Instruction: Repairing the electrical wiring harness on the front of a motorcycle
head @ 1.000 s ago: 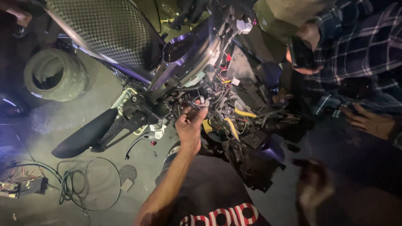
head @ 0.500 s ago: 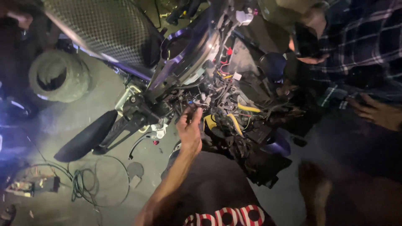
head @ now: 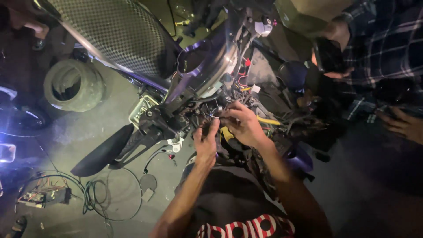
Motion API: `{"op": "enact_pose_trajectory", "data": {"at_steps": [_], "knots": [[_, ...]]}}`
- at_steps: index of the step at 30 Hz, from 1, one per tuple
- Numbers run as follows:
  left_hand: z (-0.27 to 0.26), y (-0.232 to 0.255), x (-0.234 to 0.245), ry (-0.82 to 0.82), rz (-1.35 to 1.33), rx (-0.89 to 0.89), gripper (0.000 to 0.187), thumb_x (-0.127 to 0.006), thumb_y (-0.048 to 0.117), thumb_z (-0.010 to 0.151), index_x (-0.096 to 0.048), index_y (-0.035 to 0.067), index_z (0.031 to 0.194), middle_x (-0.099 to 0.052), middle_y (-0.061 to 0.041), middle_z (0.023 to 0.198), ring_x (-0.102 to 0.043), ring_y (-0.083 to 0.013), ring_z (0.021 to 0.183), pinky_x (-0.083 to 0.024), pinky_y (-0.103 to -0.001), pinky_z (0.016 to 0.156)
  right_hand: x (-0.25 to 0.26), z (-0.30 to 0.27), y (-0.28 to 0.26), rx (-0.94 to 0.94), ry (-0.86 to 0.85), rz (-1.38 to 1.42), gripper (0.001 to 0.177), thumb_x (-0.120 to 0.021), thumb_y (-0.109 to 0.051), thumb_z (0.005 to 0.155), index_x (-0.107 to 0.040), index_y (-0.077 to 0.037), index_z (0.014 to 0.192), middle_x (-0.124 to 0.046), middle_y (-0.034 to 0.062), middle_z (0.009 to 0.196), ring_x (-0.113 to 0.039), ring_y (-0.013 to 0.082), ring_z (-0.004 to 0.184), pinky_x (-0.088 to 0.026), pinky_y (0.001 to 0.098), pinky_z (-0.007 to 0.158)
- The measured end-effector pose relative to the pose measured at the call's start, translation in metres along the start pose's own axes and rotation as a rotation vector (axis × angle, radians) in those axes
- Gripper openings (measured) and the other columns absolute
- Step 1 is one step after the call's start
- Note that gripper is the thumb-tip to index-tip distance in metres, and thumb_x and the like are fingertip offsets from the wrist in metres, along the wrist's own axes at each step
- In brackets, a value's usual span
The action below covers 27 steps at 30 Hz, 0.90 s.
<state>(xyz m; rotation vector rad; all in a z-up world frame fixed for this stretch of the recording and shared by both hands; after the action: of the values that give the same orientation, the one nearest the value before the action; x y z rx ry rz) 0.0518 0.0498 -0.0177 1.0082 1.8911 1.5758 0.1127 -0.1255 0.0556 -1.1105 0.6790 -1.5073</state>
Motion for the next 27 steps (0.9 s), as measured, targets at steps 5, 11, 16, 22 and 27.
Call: {"op": "enact_pose_trajectory", "data": {"at_steps": [5, 11, 16, 22, 27], "knots": [[-0.010, 0.039, -0.006, -0.237, 0.247, -0.023, 0.026, -0.081, 0.013, 0.101, -0.074, -0.008, 0.114, -0.070, -0.006, 0.112, -0.065, -0.0024, 0.111, -0.055, -0.012, 0.098, -0.006, 0.016, 0.018, -0.344, -0.055, 0.400, 0.020, -0.077, -0.020, 0.106, -0.079, -0.005, 0.093, -0.060, 0.0048, 0.074, -0.057, 0.0163, 0.063, -0.049, 0.0333, 0.059], [-0.004, 0.040, -0.011, -0.289, -0.014, 0.120, 0.025, -0.081, 0.017, 0.100, -0.079, -0.003, 0.116, -0.078, -0.015, 0.106, -0.076, -0.0199, 0.100, -0.063, -0.027, 0.084, -0.020, 0.010, 0.036, -0.724, 0.067, 0.638, 0.019, -0.080, -0.018, 0.103, -0.075, -0.004, 0.090, -0.054, 0.0024, 0.062, -0.051, 0.0117, 0.053, -0.039, 0.0238, 0.043], [0.003, 0.010, -0.005, -0.283, -0.301, 0.286, 0.022, -0.083, 0.019, 0.101, -0.083, -0.001, 0.109, -0.079, -0.019, 0.101, -0.074, -0.0270, 0.090, -0.065, -0.038, 0.081, -0.009, -0.008, 0.068, -0.842, 0.194, 0.643, 0.018, -0.079, -0.021, 0.103, -0.076, -0.006, 0.094, -0.056, 0.0010, 0.064, -0.051, 0.0071, 0.051, -0.032, 0.0196, 0.036], [-0.007, 0.041, -0.007, -0.374, -0.270, 0.232, 0.030, -0.080, 0.013, 0.100, -0.079, -0.003, 0.126, -0.079, -0.015, 0.108, -0.066, -0.0163, 0.092, -0.050, -0.023, 0.073, 0.005, -0.041, 0.045, -0.920, 0.261, 0.616, 0.023, -0.081, -0.026, 0.095, -0.076, -0.006, 0.105, -0.049, 0.0047, 0.051, -0.034, 0.0086, 0.039, -0.023, 0.0227, 0.033], [-0.004, 0.040, -0.002, -0.320, -0.273, 0.185, 0.032, -0.082, 0.010, 0.096, -0.078, -0.004, 0.124, -0.081, -0.017, 0.104, -0.066, -0.0191, 0.091, -0.055, -0.031, 0.085, -0.045, -0.086, 0.063, -0.917, 0.287, 0.890, 0.027, -0.085, -0.009, 0.093, -0.076, 0.002, 0.116, -0.068, 0.0158, 0.078, -0.053, 0.0126, 0.046, -0.036, 0.0208, 0.029]]}}
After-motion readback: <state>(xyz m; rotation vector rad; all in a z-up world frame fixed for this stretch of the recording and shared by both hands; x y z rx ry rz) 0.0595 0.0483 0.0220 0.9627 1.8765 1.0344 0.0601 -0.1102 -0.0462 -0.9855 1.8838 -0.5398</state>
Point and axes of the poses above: each hand's wrist, its own z-axis towards the middle knuckle, its own x-axis out of the back of the hand, y = z × x, the point moved 9 cm from there along z, towards the middle knuckle
